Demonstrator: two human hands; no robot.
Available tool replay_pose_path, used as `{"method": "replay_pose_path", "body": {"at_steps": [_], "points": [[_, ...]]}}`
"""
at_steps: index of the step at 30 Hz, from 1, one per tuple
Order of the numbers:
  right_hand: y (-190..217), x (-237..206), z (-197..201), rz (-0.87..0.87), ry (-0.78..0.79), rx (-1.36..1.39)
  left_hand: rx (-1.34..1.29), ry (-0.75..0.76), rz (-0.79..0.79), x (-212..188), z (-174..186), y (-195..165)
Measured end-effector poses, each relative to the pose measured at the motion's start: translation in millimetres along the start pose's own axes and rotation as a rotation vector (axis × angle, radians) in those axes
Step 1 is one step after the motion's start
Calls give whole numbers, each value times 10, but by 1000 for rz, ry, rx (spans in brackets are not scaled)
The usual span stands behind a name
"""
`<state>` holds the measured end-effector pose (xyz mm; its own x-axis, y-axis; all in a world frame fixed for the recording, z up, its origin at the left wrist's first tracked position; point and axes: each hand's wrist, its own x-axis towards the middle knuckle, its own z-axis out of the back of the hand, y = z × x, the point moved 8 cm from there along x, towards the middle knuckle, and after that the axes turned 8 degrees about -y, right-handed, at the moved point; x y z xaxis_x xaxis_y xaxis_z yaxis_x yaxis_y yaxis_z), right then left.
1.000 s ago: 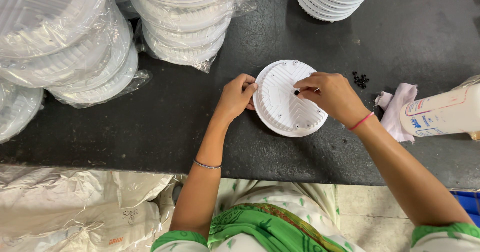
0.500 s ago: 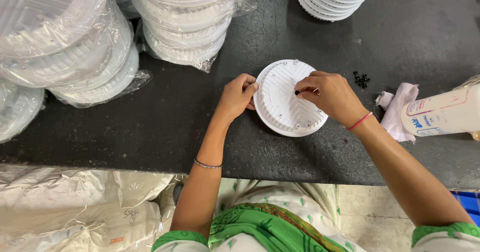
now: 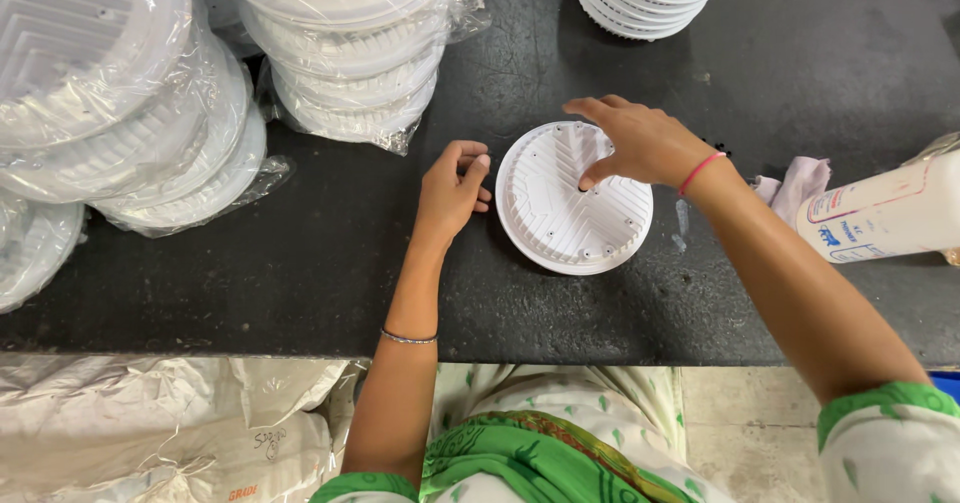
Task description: The person picks a round white light fixture base, fits a translucent diffuser cover onto it, wraps the assembled fixture in plastic film, and stacks it with finished units. They repeat this assembly cycle for several fixtures, occasionally wiping a cover with a cloth.
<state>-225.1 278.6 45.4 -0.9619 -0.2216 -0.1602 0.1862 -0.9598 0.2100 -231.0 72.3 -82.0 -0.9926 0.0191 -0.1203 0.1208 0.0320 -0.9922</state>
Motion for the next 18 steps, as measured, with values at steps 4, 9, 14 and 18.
{"method": "replay_pose_path", "body": {"at_steps": [4,9,14,18], "points": [[-15,33,-61,-33,68,-64,15,4,-12,-9,-8,-36],[-1,28,-234,12,35,-152,68,-17,-36,-16,9,-65],[10,49,-304,-5,31,-183,102,-64,-157,1,27,-126],[48,-11,-177,47,-75,-162,139,-128,-254,-4,38,-206]]}}
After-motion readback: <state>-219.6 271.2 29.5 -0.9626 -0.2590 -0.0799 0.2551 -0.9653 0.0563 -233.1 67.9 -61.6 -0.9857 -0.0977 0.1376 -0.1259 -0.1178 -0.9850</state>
